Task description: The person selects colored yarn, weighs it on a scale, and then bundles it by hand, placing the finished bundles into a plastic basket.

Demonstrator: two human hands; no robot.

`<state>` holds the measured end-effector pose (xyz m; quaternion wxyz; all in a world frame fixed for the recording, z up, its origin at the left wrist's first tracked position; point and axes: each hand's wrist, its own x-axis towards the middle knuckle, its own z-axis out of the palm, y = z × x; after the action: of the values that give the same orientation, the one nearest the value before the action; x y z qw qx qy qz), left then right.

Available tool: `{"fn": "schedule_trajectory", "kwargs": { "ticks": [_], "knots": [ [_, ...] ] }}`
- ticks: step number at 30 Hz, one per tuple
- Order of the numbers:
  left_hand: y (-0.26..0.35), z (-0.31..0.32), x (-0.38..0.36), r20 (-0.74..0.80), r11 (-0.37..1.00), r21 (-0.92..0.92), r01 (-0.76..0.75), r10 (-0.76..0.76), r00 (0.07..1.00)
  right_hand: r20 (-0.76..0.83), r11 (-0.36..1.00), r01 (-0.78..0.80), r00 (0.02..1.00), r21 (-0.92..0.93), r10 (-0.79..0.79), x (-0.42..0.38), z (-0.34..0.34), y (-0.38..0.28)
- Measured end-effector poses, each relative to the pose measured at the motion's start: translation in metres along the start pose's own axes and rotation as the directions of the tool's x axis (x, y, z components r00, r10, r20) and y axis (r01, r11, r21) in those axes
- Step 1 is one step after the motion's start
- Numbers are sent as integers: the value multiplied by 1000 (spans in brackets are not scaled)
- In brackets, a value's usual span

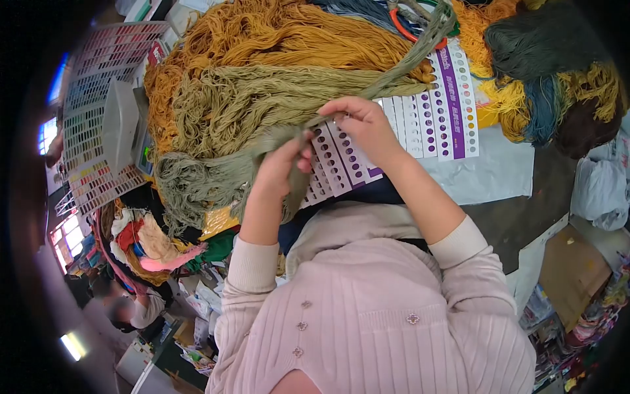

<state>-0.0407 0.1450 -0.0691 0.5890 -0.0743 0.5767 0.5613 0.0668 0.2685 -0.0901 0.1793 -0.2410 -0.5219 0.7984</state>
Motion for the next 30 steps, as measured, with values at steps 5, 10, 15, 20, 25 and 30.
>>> {"fn": "schedule_trajectory", "kwargs": {
  "ticks": [5, 10, 15, 20, 25, 30],
  "knots": [
    [5, -13, -12, 302, 982, -137, 128, -81, 950, 234, 887, 185, 968, -423, -90, 3, 6, 7],
    [12, -12, -20, -6, 983, -158, 93, -95, 995, 225, 781, 382, 924, -493, -310, 7, 6, 24],
    [49, -67, -61, -384, 937, -211, -278, 182, 905, 285, 939, 41, 957, -342, 62, 4, 0, 5],
    [86, -176, -105, -448, 546, -612, -573, 357, 819, 337, 873, 158, 941, -461, 8, 8, 3, 5],
    [58, -101, -80, -491, 720, 341, -604, 684, 539, 364, 819, 362, 909, -444, -205, 11, 1, 17],
    [0, -4, -25, 46, 655, 579, -485, 567, 822, 237, 949, 109, 971, -296, -37, 7, 0, 14]
  ]
}}
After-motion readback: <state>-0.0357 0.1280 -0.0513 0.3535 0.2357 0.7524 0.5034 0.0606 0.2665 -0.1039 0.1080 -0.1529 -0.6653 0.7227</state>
